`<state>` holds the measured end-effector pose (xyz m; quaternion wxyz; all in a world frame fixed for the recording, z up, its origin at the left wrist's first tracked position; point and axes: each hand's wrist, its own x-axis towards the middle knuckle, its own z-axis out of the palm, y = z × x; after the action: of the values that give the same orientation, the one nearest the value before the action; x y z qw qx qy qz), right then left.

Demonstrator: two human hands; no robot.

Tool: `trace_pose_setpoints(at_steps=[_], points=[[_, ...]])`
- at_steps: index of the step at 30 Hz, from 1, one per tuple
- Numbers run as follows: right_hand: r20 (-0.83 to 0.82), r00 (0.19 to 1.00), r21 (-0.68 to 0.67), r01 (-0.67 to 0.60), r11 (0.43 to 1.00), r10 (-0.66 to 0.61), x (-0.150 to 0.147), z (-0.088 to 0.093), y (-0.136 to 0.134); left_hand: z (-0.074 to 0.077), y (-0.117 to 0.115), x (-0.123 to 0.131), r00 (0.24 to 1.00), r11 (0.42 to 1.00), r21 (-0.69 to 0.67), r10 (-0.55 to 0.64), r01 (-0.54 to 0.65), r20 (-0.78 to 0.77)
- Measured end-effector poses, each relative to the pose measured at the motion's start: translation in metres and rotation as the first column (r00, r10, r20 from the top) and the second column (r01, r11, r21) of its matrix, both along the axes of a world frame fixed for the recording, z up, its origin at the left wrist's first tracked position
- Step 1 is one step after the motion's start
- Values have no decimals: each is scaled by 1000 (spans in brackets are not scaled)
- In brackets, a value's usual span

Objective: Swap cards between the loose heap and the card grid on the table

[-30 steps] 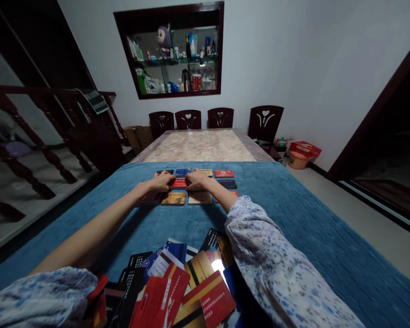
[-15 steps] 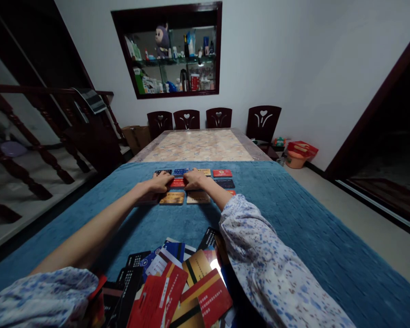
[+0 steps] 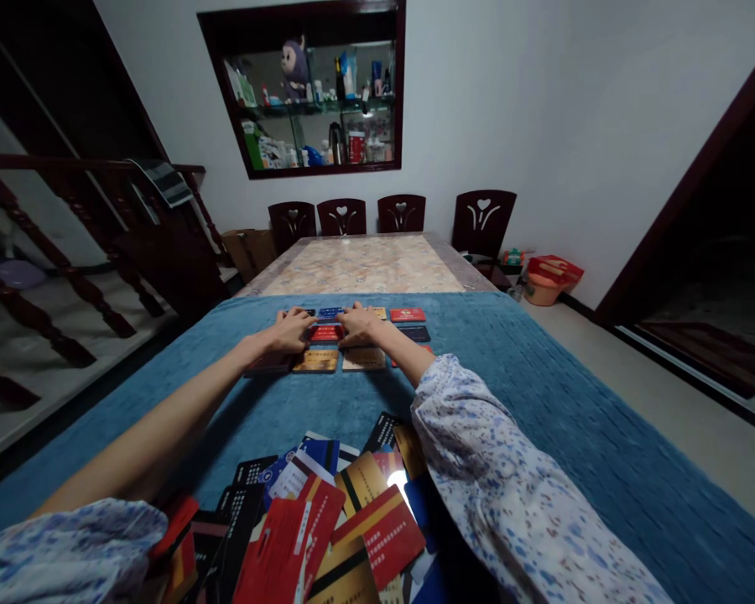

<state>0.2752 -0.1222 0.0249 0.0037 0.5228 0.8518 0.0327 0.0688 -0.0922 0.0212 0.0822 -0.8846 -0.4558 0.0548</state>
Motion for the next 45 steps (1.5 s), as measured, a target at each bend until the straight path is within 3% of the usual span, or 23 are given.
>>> trace_pose_setpoints(at_steps=[9, 15, 24, 45], points=[[-60, 997, 127, -48, 991, 56, 19, 9, -25, 10, -26, 1, 988, 992, 111, -80, 66, 132], [-66, 996, 196, -48, 979, 62, 34, 6, -46, 8, -45, 7, 969, 984, 142, -138, 111, 204], [-70, 994, 197, -66, 978, 81, 62, 4, -88, 6, -75, 21, 946, 973, 155, -205, 170, 251], [-138, 989, 256, -18, 967, 55, 127, -29, -175, -6, -155, 88, 869, 921, 136, -390, 365, 303]])
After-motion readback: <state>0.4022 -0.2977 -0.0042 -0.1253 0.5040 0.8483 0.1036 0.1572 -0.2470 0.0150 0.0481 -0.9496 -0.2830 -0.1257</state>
